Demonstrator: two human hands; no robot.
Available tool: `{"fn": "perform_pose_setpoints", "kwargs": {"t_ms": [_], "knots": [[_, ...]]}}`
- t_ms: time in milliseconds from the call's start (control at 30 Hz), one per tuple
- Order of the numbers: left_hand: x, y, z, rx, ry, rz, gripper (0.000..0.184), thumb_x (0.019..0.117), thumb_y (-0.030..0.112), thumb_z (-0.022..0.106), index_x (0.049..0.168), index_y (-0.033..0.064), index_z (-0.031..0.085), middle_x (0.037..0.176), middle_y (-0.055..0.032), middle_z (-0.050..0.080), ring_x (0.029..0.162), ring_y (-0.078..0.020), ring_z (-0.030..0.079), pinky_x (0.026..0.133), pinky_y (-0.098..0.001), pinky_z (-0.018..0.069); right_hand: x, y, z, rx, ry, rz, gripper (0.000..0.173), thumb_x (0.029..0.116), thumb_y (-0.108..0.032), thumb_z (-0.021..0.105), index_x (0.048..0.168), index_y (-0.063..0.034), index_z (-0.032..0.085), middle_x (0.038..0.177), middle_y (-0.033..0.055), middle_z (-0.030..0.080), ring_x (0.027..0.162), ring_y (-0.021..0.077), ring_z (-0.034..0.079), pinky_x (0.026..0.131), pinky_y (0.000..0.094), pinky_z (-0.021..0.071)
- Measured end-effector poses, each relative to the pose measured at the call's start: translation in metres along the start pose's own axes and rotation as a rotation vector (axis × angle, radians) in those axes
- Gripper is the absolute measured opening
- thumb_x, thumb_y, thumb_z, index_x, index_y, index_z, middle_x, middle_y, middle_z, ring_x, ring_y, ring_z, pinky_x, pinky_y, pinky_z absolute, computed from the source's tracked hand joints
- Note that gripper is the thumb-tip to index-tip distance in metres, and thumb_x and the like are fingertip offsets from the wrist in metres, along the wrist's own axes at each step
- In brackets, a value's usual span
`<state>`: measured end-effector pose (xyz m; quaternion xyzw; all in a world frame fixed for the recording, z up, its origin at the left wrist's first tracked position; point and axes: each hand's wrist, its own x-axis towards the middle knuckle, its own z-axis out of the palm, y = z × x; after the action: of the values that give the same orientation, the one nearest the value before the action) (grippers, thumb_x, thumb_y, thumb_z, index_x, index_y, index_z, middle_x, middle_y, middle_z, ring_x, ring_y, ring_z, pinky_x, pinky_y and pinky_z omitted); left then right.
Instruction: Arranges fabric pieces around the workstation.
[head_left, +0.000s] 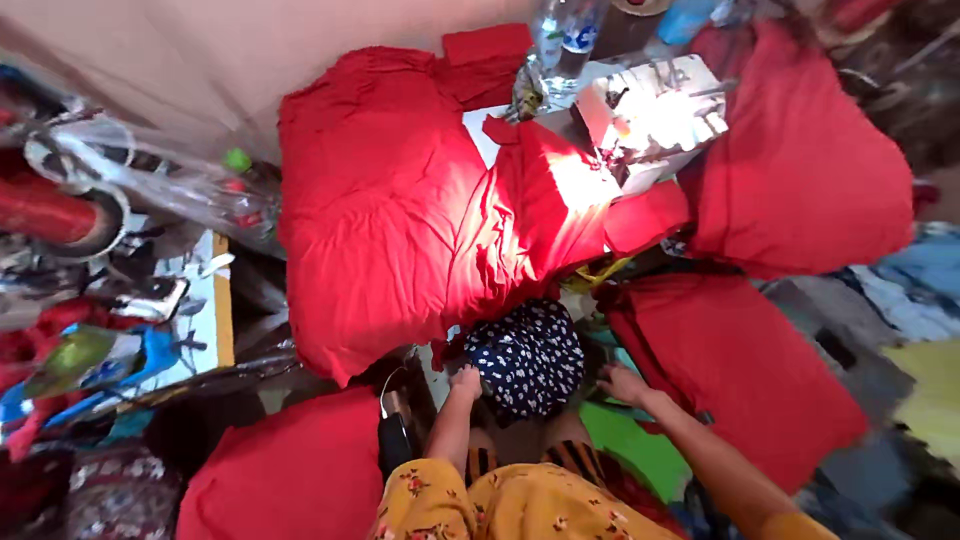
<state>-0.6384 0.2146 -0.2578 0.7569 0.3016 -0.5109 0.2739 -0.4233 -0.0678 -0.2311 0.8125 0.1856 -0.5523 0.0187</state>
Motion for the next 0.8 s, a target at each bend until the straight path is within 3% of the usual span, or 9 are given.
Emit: {"fn": "perform_pose_setpoints", "kwargs": {"t_ms": [167,267,333,433,500,600,667,733,800], "knots": [[0.037,0.009,-0.008,-0.125,0.147,0.035,0.056,0.1015,0.009,0.052,0.156,0.0094,0.04,0.164,-0.0228,0.027,0.134,-0.0438,0.053,0.107,-0.0563,0.0475,0.037,-0.04,-0.013,0.071,0.057,-0.075,0.045,0.1051,-0.027,0.056,0.14,0.0013,0.058,0.164,0.0265,0.027,0.139,0.045,0.047,0.113,0.0576,0.0401],[0.06,0.02,-0.005,-0.129,0.231,-0.006,0.052,0.1039,0.01,0.047,0.155,0.0115,0.042,0.164,-0.024,0.027,0.131,-0.0448,0.055,0.106,-0.0556,0.0485,0.087,-0.051,-0.009,0.334,0.111,-0.1,0.041,0.1057,-0.026,0.054,0.134,0.0019,0.062,0.164,0.0268,0.027,0.142,0.0431,0.044,0.115,0.055,0.0378],[0.073,0.027,-0.001,-0.156,0.303,-0.067,0.052,0.1037,0.011,0.05,0.155,0.0086,0.041,0.162,-0.0255,0.03,0.13,-0.0448,0.056,0.104,-0.0544,0.05,0.12,-0.055,-0.004,0.521,0.152,-0.102,0.045,0.1088,-0.031,0.048,0.137,0.0026,0.059,0.164,0.0288,0.023,0.142,0.0434,0.044,0.114,0.0531,0.0407],[0.078,0.025,0.001,-0.262,0.389,-0.114,0.043,0.1036,0.017,0.057,0.142,-0.0018,0.054,0.14,-0.029,0.057,0.128,-0.0431,0.059,0.107,-0.0556,0.0463,0.139,-0.068,0.003,0.702,0.234,-0.11,0.05,0.1114,-0.031,0.04,0.144,0.0053,0.051,0.167,0.0291,0.013,0.149,0.0438,0.032,0.12,0.0513,0.032],[0.078,0.02,0.005,-0.315,0.46,-0.07,0.036,0.103,0.015,0.058,0.132,-0.007,0.061,0.131,-0.0309,0.062,0.128,-0.0436,0.058,0.11,-0.0549,0.0426,0.142,-0.069,0.002,0.676,0.279,-0.148,0.05,0.1115,-0.027,0.038,0.145,0.0084,0.048,0.165,0.0291,0.019,0.15,0.0408,0.032,0.122,0.048,0.0295],[0.091,0.006,0.014,-0.422,0.774,0.063,0.025,0.096,0.004,0.062,0.115,-0.0117,0.068,0.119,-0.0334,0.067,0.117,-0.0478,0.063,0.104,-0.0585,0.047,0.152,-0.062,-0.015,0.641,0.293,-0.234,0.051,0.1117,-0.025,0.036,0.149,0.0094,0.043,0.163,0.0296,0.026,0.151,0.0391,0.029,0.124,0.0472,0.0241],[0.094,0.007,0.018,-0.436,0.829,0.012,0.027,0.096,0.004,0.062,0.118,-0.0111,0.067,0.124,-0.0355,0.063,0.117,-0.0499,0.062,0.102,-0.0589,0.0478,0.153,-0.048,-0.019,0.674,0.306,-0.24,0.052,0.1102,-0.026,0.041,0.153,0.0039,0.041,0.164,0.0291,0.022,0.153,0.0403,0.025,0.125,0.049,0.0225],[0.095,0.014,0.018,-0.437,0.749,-0.164,0.035,0.0995,0.01,0.059,0.132,-0.0049,0.062,0.145,-0.0355,0.048,0.129,-0.05,0.054,0.105,-0.0571,0.0464,0.152,-0.026,0.0,0.748,0.429,-0.154,0.053,0.1036,-0.026,0.056,0.152,-0.006,0.047,0.163,0.0312,0.023,0.151,0.0471,0.023,0.123,0.0553,0.0239],[0.104,0.019,0.017,-0.6,0.704,-0.216,0.044,0.1023,0.014,0.056,0.142,-0.0063,0.052,0.154,-0.0354,0.035,0.14,-0.0495,0.042,0.113,-0.055,0.0387,0.146,-0.006,0.038,0.876,0.626,0.049,0.05,0.0988,-0.026,0.062,0.143,-0.0018,0.056,0.159,0.0337,0.029,0.148,0.0503,0.027,0.121,0.057,0.0266]]}}
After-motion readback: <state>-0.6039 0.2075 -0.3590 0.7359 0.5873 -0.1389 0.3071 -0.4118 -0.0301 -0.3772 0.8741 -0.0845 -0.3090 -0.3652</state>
